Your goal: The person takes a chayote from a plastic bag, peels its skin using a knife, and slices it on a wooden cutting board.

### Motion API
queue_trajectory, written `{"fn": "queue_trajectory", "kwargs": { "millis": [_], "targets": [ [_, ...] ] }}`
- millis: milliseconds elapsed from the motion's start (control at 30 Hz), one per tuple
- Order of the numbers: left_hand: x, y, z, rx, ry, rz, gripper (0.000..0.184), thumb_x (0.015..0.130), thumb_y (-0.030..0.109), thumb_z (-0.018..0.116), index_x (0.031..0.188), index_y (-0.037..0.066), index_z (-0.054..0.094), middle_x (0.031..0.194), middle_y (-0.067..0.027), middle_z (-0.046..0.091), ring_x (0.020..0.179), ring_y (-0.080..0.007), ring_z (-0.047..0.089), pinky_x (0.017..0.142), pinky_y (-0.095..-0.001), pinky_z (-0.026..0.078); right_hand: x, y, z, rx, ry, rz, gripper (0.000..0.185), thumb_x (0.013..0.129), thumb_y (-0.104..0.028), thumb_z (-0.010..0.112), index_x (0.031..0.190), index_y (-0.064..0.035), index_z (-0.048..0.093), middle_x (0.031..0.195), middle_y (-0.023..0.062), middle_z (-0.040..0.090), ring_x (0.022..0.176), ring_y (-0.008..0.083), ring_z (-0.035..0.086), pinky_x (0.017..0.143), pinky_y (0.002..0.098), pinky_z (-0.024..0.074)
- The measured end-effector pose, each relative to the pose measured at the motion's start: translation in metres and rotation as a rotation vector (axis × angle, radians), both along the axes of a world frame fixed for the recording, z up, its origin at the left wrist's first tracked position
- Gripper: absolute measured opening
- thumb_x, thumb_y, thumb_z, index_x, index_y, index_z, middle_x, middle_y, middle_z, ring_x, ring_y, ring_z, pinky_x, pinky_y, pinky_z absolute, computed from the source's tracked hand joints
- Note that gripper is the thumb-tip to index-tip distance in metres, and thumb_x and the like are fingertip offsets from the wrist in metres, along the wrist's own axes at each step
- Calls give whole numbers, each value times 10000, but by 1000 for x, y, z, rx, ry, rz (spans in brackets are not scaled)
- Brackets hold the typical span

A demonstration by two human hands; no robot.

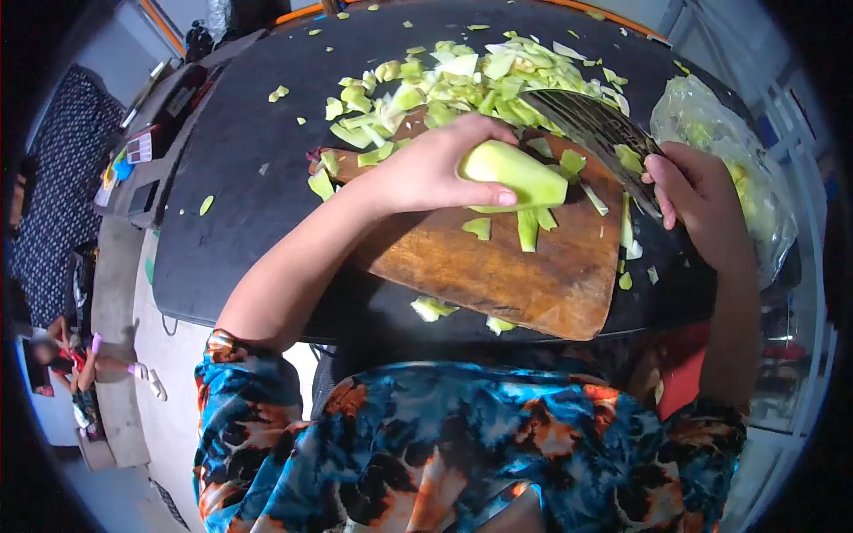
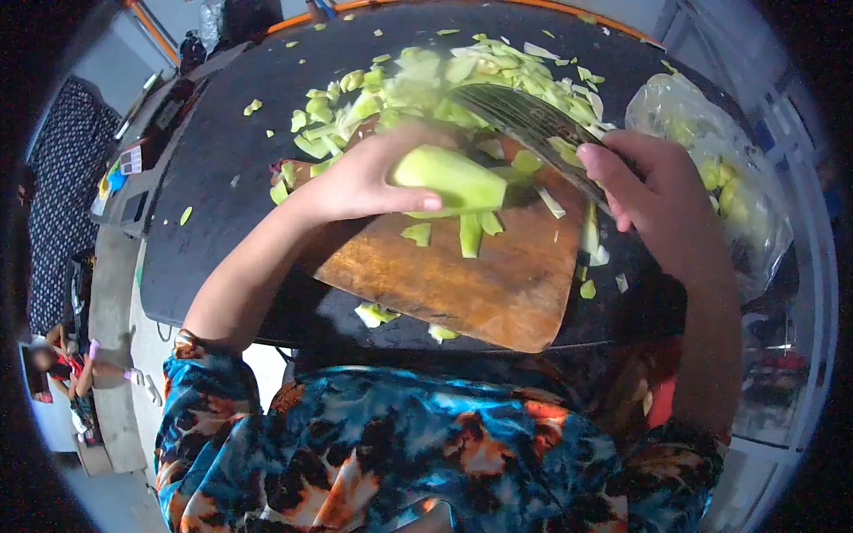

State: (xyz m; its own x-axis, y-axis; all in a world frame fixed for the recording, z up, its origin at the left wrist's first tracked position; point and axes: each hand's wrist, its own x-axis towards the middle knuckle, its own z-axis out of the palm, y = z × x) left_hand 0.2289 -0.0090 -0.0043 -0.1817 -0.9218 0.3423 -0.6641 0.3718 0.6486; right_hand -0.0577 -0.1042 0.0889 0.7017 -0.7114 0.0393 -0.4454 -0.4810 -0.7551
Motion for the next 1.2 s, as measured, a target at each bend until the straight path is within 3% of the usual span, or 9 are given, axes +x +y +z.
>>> {"fn": "queue_trajectory", "kwargs": {
  "millis": [200, 500, 600, 667, 733, 833, 900, 1067, 1200],
  "targets": [
    [-10, 27, 13, -262, -146, 47, 620, 665, 359, 821, 1125, 57, 536, 1035, -117, 588, 1005, -310, 579, 878, -389, 462, 15, -8, -8, -445, -31, 147, 325, 953, -282, 537, 751, -27, 542, 581, 7, 440, 533, 92, 419, 525, 262, 347],
    [-37, 46, 25, -144, -521, 89, 615, 622, 180, 787, 1172, 88, 528, 1104, -133, 548, 982, -358, 581, 794, -399, 517, 25, -13, 2, -362, -25, 34, 343, 951, -276, 538, 749, 0, 545, 581, 28, 429, 551, 139, 443, 536, 313, 365],
    [-13, 44, 22, -42, -123, 264, 578, 659, 194, 750, 1176, 63, 525, 998, -155, 628, 902, -353, 633, 774, -401, 529, 18, 14, 0, -364, -42, 56, 342, 950, -263, 541, 729, -3, 554, 572, 59, 459, 531, 154, 458, 530, 324, 368],
    [20, 47, 11, 125, 243, 512, 551, 739, 274, 707, 1194, 22, 527, 1026, -165, 657, 907, -243, 665, 796, -371, 528, 13, 31, 9, -335, 166, 142, 350, 944, -267, 550, 722, 3, 561, 583, 110, 492, 533, 199, 490, 537, 346, 380],
    [40, 54, 8, 196, 898, 464, 508, 887, 417, 495, 1220, 36, 527, 1080, -141, 642, 977, -204, 629, 814, -346, 504, 18, 38, 11, -241, 269, 275, 361, 939, -279, 556, 722, 9, 570, 600, 156, 520, 545, 251, 517, 551, 373, 395],
    [60, 64, 8, 239, 1471, 356, 495, 912, 480, 451, 1208, 103, 572, 1096, -111, 637, 943, -231, 612, 746, -360, 507, 44, 47, 3, -6, 285, 481, 392, 935, -318, 555, 729, 14, 587, 615, 196, 544, 571, 336, 545, 581, 420, 422],
    [65, 63, -3, 233, 1659, 97, 554, 908, 521, 438, 1199, 63, 551, 1090, -147, 609, 819, -211, 559, 663, -322, 483, 68, 43, -12, -3, 312, 538, 429, 944, -350, 528, 742, 21, 601, 606, 197, 550, 571, 381, 543, 610, 440, 448],
    [59, 64, -6, 301, 1941, -275, 625, 909, 546, 437, 1223, 12, 514, 1082, -155, 578, 770, -205, 539, 627, -331, 503, 111, -15, -28, 169, 500, 409, 416, 928, -422, 554, 769, -43, 621, 550, 8, 500, 472, 98, 480, 439, 282, 398],
    [54, 66, -8, 308, 1979, -242, 630, 922, 549, 424, 1240, 10, 503, 1110, -174, 578, 783, -221, 563, 631, -342, 524, 109, -85, -40, -39, 386, 107, 389, 926, -413, 554, 885, -38, 651, 611, 47, 557, 500, 162, 523, 476, 303, 428]
  ]
}}
